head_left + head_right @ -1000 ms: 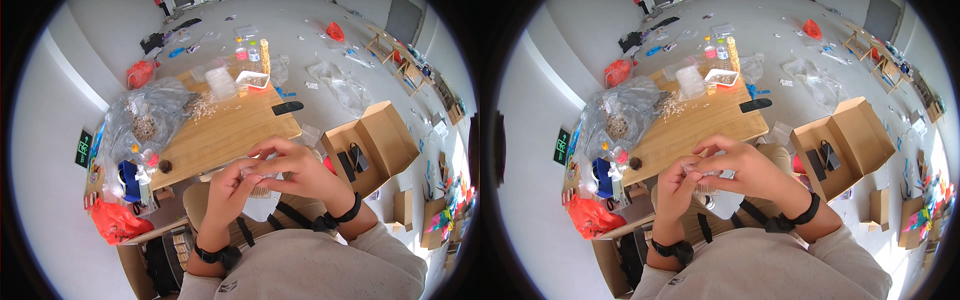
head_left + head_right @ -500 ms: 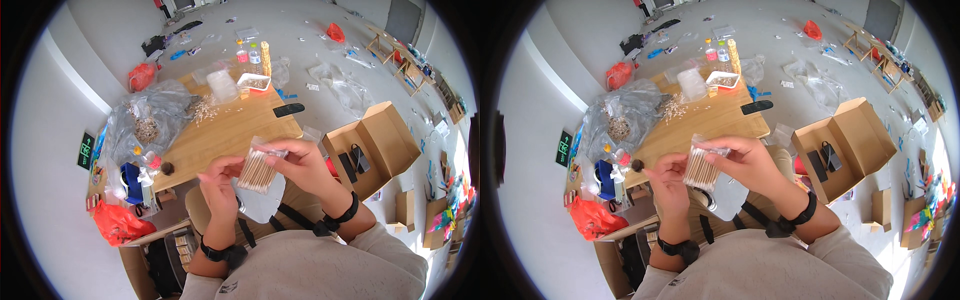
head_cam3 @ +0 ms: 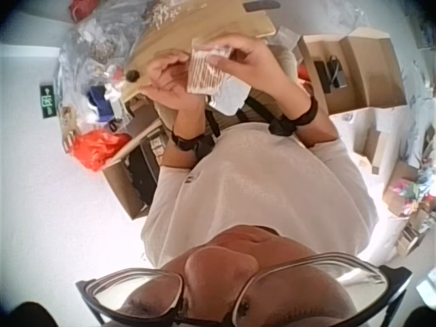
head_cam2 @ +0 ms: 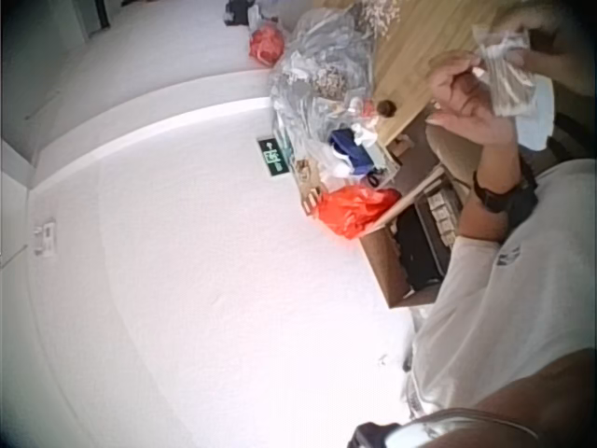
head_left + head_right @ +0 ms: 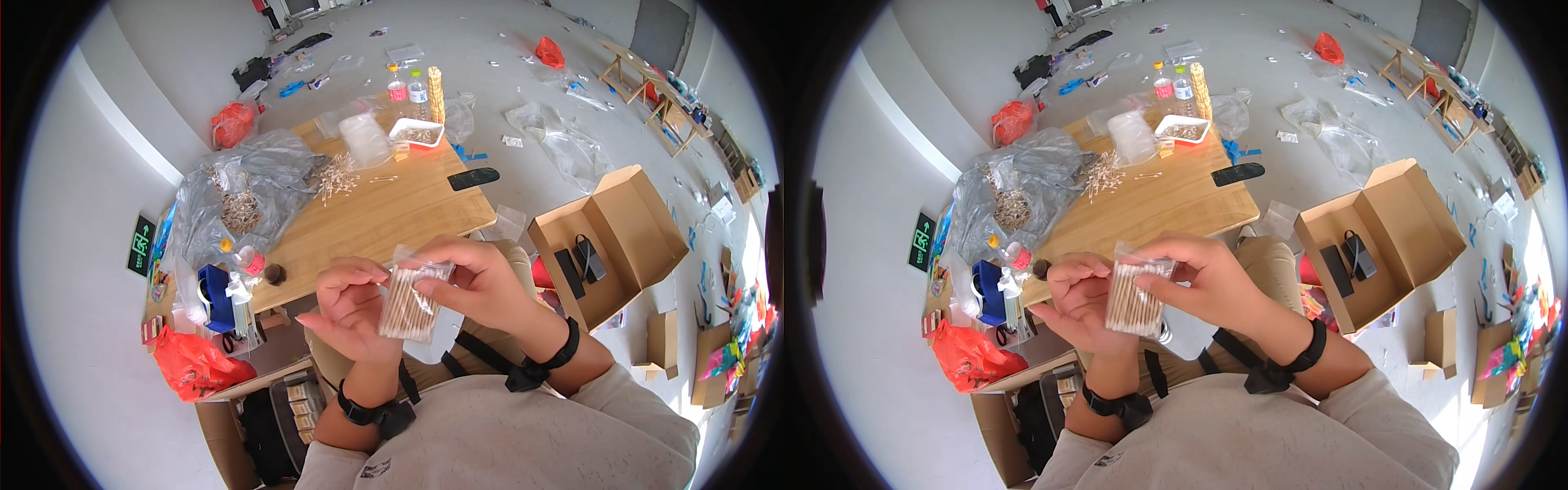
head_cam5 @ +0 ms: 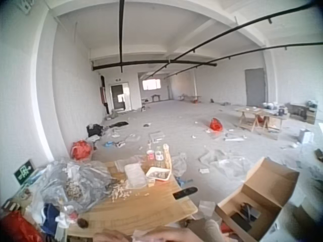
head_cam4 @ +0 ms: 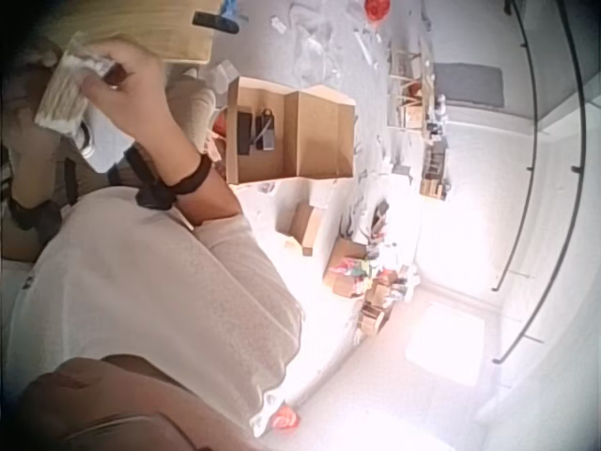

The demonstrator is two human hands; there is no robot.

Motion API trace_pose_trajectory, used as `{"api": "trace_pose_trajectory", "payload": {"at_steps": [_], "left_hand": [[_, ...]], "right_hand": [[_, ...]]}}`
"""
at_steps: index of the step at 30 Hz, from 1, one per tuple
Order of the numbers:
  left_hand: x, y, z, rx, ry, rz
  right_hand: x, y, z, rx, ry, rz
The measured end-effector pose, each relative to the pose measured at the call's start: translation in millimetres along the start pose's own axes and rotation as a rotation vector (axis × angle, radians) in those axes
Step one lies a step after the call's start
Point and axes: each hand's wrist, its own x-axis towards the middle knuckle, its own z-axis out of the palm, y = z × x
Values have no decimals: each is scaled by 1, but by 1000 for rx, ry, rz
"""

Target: Arranging and packaging cotton swabs into small plastic bags.

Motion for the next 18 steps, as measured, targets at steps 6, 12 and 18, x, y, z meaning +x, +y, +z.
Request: {"api": "trace_pose_trajectory", "payload": {"at_steps": [6, 12, 18], "left_hand": [[-3, 4, 6, -11, -31, 43], [-2, 4, 1, -7, -38, 38], [1, 0, 10, 181, -69, -63]], "right_hand": [[0, 2, 3, 29, 8, -51], [1, -11, 3, -156, -60, -59], [4, -7, -9, -170, -18, -70]]}}
